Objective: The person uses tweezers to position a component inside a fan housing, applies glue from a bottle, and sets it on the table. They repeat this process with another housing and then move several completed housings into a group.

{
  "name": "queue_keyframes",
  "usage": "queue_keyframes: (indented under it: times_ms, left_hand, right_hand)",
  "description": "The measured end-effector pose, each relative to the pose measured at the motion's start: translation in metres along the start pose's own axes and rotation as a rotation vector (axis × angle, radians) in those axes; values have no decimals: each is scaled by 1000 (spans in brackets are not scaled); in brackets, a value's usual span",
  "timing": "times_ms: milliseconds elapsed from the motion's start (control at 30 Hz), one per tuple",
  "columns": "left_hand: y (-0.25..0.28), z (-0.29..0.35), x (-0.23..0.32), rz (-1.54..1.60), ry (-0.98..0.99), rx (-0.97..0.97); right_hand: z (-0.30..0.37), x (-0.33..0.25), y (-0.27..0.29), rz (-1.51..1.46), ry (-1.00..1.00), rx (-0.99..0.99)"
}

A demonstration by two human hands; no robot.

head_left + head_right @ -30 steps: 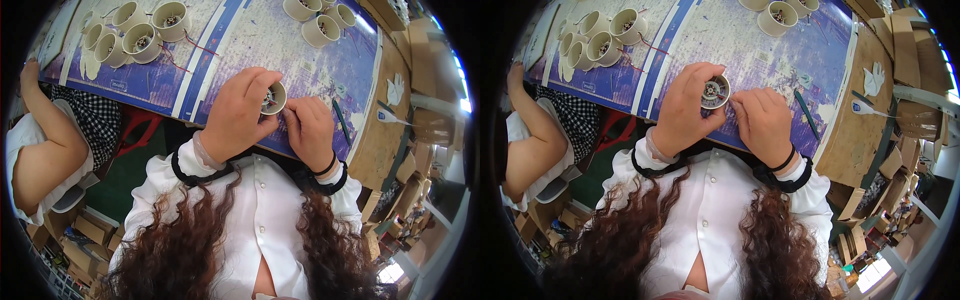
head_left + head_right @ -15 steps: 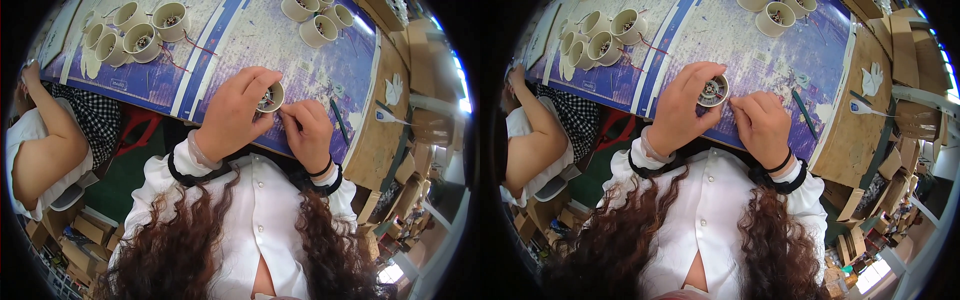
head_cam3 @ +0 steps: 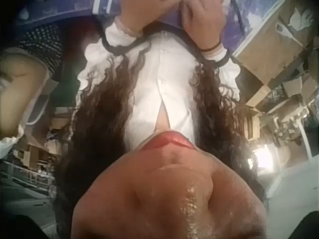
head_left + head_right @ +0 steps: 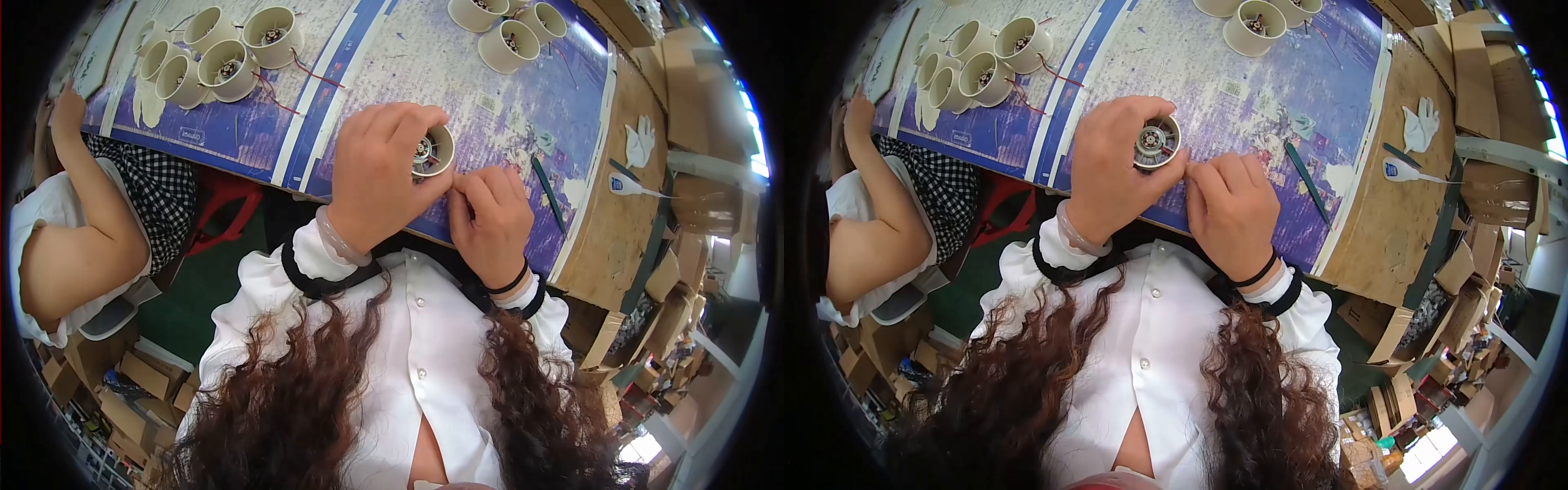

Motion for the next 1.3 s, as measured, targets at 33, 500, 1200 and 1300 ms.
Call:
queue_keyframes:
  times_ms: [33,500,1200,1300]
  left_hand:
    - [1,0,1,-37,-9,24]
    - [-8,4,-1,-10,5,24]
    - [1,4,1,-62,4,44]
    - [-1,5,0,-47,1,55]
  right_hand:
    - [-1,-1,0,0,12,-4]
    - [1,6,2,-24,-40,-27]
    - [-28,43,78,-111,-228,33]
    - [-17,55,42,-367,-310,20]
Point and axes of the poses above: each hand's wrist, its own z-axis away from the middle knuckle, its own y-axis out of the back of the hand, x = y × z, the point moved 4 cm from there along -z, towards the middle knuckle, and after that the axes turned 9 degrees about x, right-handed, at the moved point
